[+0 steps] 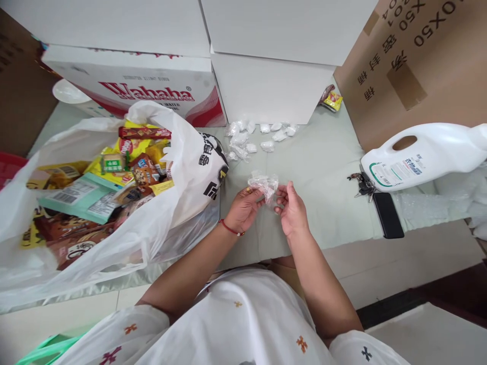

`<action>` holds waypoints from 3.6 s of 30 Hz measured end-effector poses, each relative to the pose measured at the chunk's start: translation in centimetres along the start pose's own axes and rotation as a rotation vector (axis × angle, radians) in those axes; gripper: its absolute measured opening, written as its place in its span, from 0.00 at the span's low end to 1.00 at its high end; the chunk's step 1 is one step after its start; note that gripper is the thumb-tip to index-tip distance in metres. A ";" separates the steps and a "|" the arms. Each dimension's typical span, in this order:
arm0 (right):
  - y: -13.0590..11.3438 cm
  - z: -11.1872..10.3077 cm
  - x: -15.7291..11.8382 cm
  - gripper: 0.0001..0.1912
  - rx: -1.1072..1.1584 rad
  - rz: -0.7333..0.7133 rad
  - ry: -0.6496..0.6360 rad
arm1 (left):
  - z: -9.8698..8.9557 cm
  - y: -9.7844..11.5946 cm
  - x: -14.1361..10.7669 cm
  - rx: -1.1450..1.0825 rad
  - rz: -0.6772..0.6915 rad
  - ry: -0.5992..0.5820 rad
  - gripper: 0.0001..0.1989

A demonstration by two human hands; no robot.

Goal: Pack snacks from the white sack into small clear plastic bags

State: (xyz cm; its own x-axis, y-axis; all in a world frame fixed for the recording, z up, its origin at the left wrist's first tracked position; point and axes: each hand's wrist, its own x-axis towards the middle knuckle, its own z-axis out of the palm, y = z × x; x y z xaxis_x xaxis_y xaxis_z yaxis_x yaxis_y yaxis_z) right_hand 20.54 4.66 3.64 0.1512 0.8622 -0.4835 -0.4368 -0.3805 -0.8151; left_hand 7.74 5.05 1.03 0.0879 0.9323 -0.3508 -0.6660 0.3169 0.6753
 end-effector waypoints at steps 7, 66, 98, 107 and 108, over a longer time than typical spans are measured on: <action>-0.3 -1.0 1.6 0.22 0.216 0.039 -0.012 | -1.0 -0.4 -0.4 0.009 -0.037 -0.031 0.16; 4.8 -2.2 2.0 0.19 -0.324 -0.249 0.172 | 0.5 -3.5 -0.8 0.526 0.173 -0.028 0.13; 2.4 -8.0 -1.1 0.17 -1.227 -0.705 0.081 | -0.1 -2.9 1.9 0.845 0.100 0.079 0.17; 1.7 -9.7 -1.9 0.19 -0.981 -0.609 0.220 | -0.5 -2.5 0.6 0.264 0.054 0.153 0.13; 1.5 -9.8 -2.0 0.18 -0.946 -0.605 0.241 | -0.6 -2.4 0.4 0.233 0.045 0.152 0.13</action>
State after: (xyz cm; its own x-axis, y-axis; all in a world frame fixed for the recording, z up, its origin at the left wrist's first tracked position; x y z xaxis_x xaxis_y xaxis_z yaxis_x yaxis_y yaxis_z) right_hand 28.25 -0.86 0.26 0.3198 0.9418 0.1036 0.5910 -0.1129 -0.7987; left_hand 8.95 4.54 -1.08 -0.0621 0.9150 -0.3987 -0.4770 0.3237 0.8172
